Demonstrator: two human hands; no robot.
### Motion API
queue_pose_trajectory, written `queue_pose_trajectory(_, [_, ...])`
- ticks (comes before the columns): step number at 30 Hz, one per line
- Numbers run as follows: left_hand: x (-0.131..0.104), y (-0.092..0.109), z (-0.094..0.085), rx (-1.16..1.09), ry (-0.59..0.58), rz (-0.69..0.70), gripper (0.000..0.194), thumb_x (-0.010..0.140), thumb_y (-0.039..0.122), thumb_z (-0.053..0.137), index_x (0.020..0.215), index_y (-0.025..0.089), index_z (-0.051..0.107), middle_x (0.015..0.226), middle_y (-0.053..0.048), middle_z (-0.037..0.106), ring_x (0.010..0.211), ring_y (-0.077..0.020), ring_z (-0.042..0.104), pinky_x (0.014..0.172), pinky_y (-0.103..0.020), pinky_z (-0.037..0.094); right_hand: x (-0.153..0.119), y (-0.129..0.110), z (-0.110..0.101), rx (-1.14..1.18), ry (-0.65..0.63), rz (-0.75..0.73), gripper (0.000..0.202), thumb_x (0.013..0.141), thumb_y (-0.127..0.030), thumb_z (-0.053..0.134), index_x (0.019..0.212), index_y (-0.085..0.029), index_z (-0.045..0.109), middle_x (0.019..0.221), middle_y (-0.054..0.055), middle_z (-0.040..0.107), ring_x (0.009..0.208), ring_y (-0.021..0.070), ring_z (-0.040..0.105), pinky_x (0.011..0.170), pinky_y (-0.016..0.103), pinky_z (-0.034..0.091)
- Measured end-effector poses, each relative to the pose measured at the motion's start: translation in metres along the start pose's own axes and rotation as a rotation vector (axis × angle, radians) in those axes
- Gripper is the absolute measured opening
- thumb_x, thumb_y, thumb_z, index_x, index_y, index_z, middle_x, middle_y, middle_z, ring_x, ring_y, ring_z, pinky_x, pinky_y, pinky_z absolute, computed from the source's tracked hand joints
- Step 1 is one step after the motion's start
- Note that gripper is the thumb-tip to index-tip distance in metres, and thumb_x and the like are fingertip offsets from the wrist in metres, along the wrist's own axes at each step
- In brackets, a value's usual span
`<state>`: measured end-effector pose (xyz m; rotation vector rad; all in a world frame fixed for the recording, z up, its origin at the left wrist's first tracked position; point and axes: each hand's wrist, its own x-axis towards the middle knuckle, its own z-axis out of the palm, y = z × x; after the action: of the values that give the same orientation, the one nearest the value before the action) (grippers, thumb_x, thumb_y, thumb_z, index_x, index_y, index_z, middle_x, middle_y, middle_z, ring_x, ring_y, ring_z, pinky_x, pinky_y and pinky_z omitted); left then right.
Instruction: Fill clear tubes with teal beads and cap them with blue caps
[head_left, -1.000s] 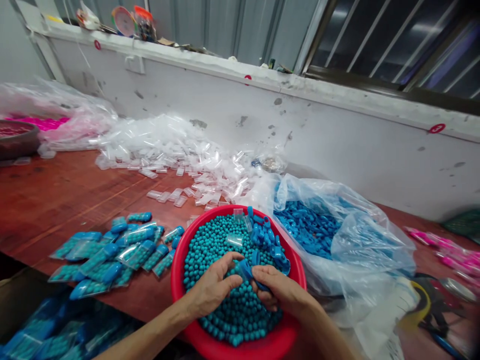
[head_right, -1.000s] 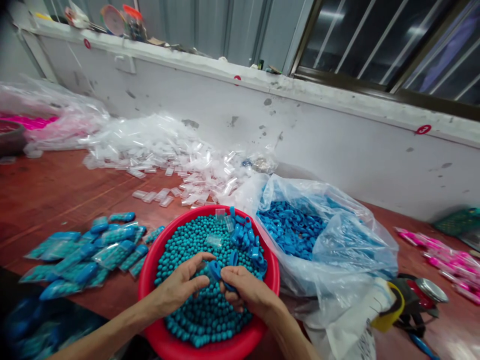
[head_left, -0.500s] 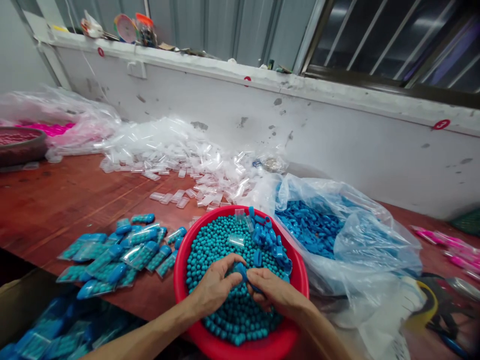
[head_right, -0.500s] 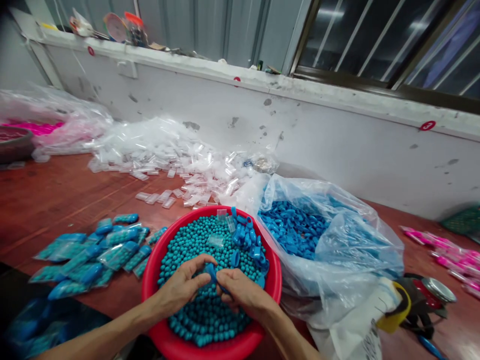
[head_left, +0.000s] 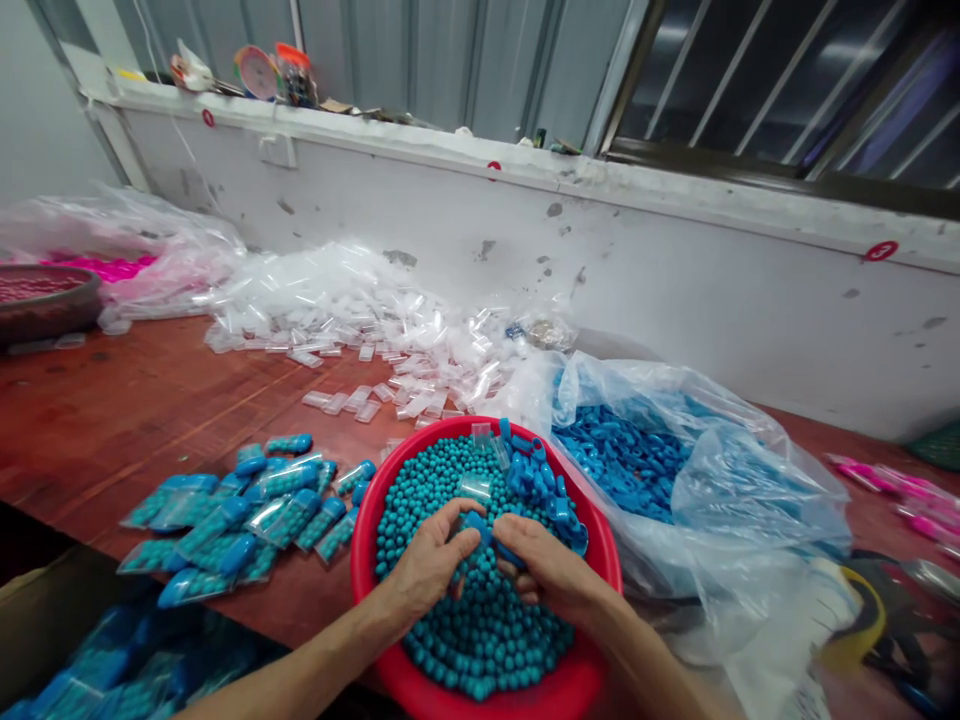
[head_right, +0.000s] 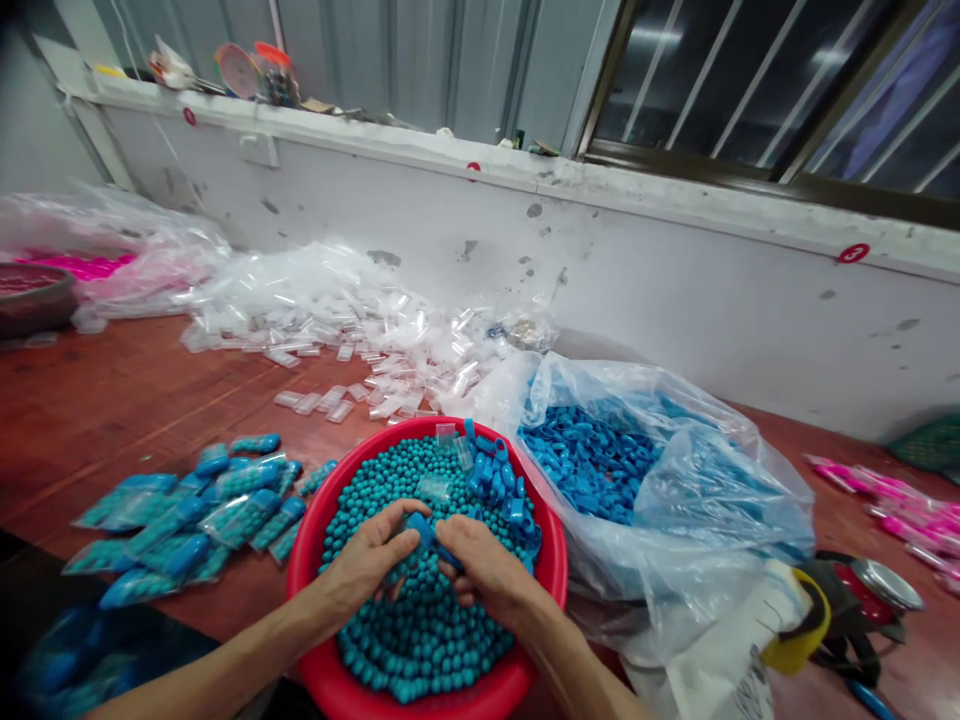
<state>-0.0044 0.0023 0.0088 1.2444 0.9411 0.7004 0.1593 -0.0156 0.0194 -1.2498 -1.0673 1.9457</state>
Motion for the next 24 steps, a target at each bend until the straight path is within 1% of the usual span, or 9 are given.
queue_pose_trajectory(4, [0.002,0.001,-0.002,-0.014,0.008,-0.055,0.032,0.077,0.04,0.042,0.101,0.019,0.039,0.051,0.009,0.043,0.03,-0.0052,0.04,0.028,-0.013,0.024,0.0,-0.006,0.001,0.003,0.075,-0.144,0.033,0.072,-0.048,0.055,0.081,-0.019,0.041,0.062,-0.005,0.048,0.044,0.0053,0.041,0.035,0.014,0.033])
queue_pose_trajectory(6, [0.002,0.0,-0.002,-0.013,-0.039,-0.04,0.03,0.076,0.04,0.043,0.098,0.019,0.04,0.05,0.009,0.042,0.031,-0.0051,0.039,0.027,-0.013,0.026,-0.001,-0.004,0.003,-0.153,0.143,-0.206,0.033,0.072,-0.041,0.057,0.091,-0.018,0.043,0.064,-0.004,0.049,0.046,0.008,0.046,0.037,0.018,0.038])
queue_pose_trajectory(9, [0.001,-0.002,-0.001,-0.011,-0.059,-0.012,0.026,0.077,0.038,0.044,0.096,0.02,0.042,0.05,0.01,0.037,0.032,-0.0047,0.036,0.029,-0.014,0.028,-0.001,-0.001,0.005,-0.399,0.28,-0.359,0.034,0.075,-0.029,0.055,0.104,-0.021,0.04,0.065,-0.006,0.047,0.047,0.0086,0.046,0.04,0.019,0.037])
queue_pose_trajectory(13, [-0.002,-0.006,0.001,0.027,-0.02,0.043,0.032,0.077,0.034,0.046,0.106,0.021,0.043,0.056,0.009,0.034,0.037,-0.0048,0.032,0.032,-0.016,0.031,-0.001,0.0,0.011,-0.552,0.345,-0.443,0.011,0.078,-0.025,0.052,0.085,-0.02,0.046,0.064,-0.005,0.049,0.049,0.0098,0.048,0.045,0.021,0.038])
queue_pose_trajectory(15, [-0.003,-0.007,0.001,0.055,0.008,0.061,0.039,0.078,0.033,0.046,0.115,0.023,0.04,0.059,0.008,0.037,0.041,-0.0061,0.035,0.036,-0.017,0.033,-0.003,-0.001,0.014,-0.68,0.337,-0.461,0.009,0.082,-0.028,0.047,0.082,-0.02,0.05,0.067,-0.001,0.055,0.055,0.0125,0.053,0.053,0.024,0.041])
queue_pose_trajectory(18, [-0.003,-0.006,0.001,0.082,0.034,0.138,0.037,0.08,0.029,0.044,0.116,0.022,0.042,0.07,0.003,0.05,0.058,-0.0106,0.047,0.056,-0.022,0.042,-0.007,0.001,0.022,-0.896,0.313,-0.492,0.031,0.079,-0.035,0.053,0.105,-0.018,0.049,0.091,0.006,0.06,0.081,0.0203,0.057,0.072,0.031,0.043])
queue_pose_trajectory(21, [-0.002,-0.004,0.0,0.087,0.022,0.226,0.033,0.078,0.024,0.045,0.111,0.019,0.046,0.093,-0.001,0.056,0.088,-0.0159,0.05,0.083,-0.028,0.039,-0.007,0.008,0.032,-1.003,0.302,-0.427,0.084,0.062,-0.037,0.069,0.13,-0.016,0.025,0.12,0.014,0.046,0.102,0.0284,0.05,0.082,0.037,0.042])
queue_pose_trajectory(22, [-0.002,-0.003,0.0,0.087,0.014,0.229,0.033,0.078,0.024,0.046,0.111,0.018,0.046,0.097,-0.002,0.056,0.092,-0.0168,0.049,0.087,-0.028,0.036,-0.006,0.01,0.035,-1.036,0.311,-0.394,0.091,0.059,-0.037,0.07,0.132,-0.016,0.019,0.123,0.016,0.042,0.105,0.0301,0.049,0.082,0.039,0.041])
queue_pose_trajectory(24, [-0.002,-0.002,0.0,0.085,-0.005,0.214,0.032,0.077,0.023,0.046,0.109,0.017,0.045,0.097,-0.002,0.056,0.094,-0.0173,0.048,0.087,-0.029,0.036,-0.003,0.014,0.041,-1.09,0.347,-0.359,0.09,0.06,-0.034,0.068,0.133,-0.016,0.018,0.122,0.017,0.042,0.103,0.0311,0.05,0.082,0.041,0.042])
